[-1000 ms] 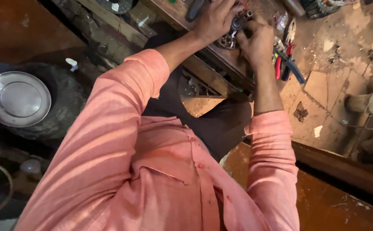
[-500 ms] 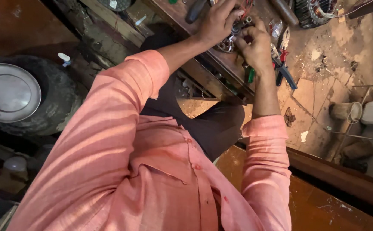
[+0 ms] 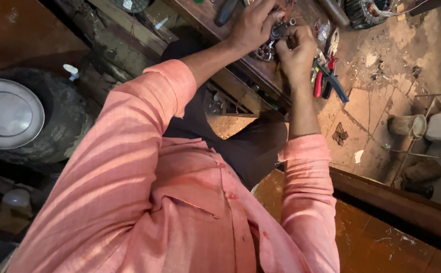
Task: The person assembles a small electric motor by inserting copper wire coils into a stator core and securing them with a hammer. They then attach the stator to a circular metal housing and tap the assembly to seat the components.
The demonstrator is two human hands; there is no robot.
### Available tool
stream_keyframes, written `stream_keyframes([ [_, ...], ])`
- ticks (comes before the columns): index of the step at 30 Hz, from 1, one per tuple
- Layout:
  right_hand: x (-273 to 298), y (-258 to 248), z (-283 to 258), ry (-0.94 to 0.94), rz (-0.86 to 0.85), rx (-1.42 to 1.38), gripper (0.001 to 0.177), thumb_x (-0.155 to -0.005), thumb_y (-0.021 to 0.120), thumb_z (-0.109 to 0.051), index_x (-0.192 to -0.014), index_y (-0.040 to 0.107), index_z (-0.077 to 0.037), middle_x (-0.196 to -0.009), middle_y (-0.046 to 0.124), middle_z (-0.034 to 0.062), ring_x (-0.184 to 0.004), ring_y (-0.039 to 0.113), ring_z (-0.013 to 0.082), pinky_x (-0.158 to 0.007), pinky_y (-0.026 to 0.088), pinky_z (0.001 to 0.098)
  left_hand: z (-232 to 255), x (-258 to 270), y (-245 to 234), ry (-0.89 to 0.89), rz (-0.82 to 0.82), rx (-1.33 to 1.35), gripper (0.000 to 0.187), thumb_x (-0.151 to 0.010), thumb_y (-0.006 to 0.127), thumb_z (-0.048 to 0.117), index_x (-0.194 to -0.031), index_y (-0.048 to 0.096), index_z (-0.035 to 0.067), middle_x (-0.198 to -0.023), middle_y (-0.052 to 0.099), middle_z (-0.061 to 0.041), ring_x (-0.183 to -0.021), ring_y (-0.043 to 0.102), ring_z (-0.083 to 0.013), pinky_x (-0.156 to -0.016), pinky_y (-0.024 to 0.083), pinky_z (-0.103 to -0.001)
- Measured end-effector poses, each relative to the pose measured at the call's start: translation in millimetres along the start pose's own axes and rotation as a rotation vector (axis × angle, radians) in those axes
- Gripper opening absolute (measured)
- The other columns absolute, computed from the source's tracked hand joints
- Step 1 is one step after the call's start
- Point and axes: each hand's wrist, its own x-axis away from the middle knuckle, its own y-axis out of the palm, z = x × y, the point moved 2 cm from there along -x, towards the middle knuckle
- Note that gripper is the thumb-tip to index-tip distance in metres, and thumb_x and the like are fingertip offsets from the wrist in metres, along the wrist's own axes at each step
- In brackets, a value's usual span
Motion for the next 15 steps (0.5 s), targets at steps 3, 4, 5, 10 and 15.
stream_keyframes([
  [3,4,5,1,-0.039,0.027,-0.041,0.018,-0.086,0.071,0.006,-0.104,0.074,0.004,-0.121,0.069,0.0137,-0.087,0.068,0.016,-0.073,0.055,0.027,1,0,-1,-0.015,-0.018,0.001,0.029,-0.107,0.066,0.01,-0.133,0.055,0.004,-0.102,0.067,-0.016,-0.094,0.069,-0.036,-0.075,0.053,-0.047],
  [4,4,5,2,-0.05,0.036,-0.04,0.018,-0.086,0.07,0.006,-0.103,0.075,0.004,-0.126,0.068,0.0146,-0.086,0.069,0.0158,-0.072,0.055,0.0263,1,0,-1,-0.025,-0.027,0.007,0.027,-0.107,0.066,0.01,-0.131,0.055,0.004,-0.1,0.067,-0.015,-0.093,0.069,-0.035,-0.075,0.053,-0.046],
  [5,4,5,3,-0.061,0.045,-0.039,0.019,-0.085,0.07,0.006,-0.103,0.076,0.004,-0.131,0.067,0.0155,-0.085,0.069,0.0156,-0.071,0.056,0.0256,1,0,-1,-0.034,-0.037,0.013,0.025,-0.108,0.066,0.009,-0.13,0.055,0.004,-0.099,0.067,-0.015,-0.091,0.069,-0.034,-0.074,0.053,-0.046],
  [10,7,5,11,0.19,-0.031,-0.206,0.011,-0.095,0.068,0.002,-0.103,0.076,0.003,-0.113,0.07,0.0166,-0.089,0.068,0.0154,-0.077,0.055,0.0259,4,1,-3,-0.01,-0.056,-0.004,0.03,-0.105,0.061,0.0,-0.133,0.051,0.004,-0.104,0.066,-0.015,-0.095,0.07,-0.0326,-0.074,0.054,-0.044],
  [15,11,2,8,0.239,-0.099,-0.318,0.007,-0.095,0.074,0.003,-0.101,0.077,0.007,-0.105,0.066,0.0117,-0.083,0.065,0.0136,-0.072,0.052,0.0261,6,6,0,-0.021,-0.047,0.102,0.039,-0.103,0.054,-0.008,-0.139,0.044,0.003,-0.115,0.063,-0.018,-0.106,0.072,-0.0313,-0.084,0.066,-0.036],
])
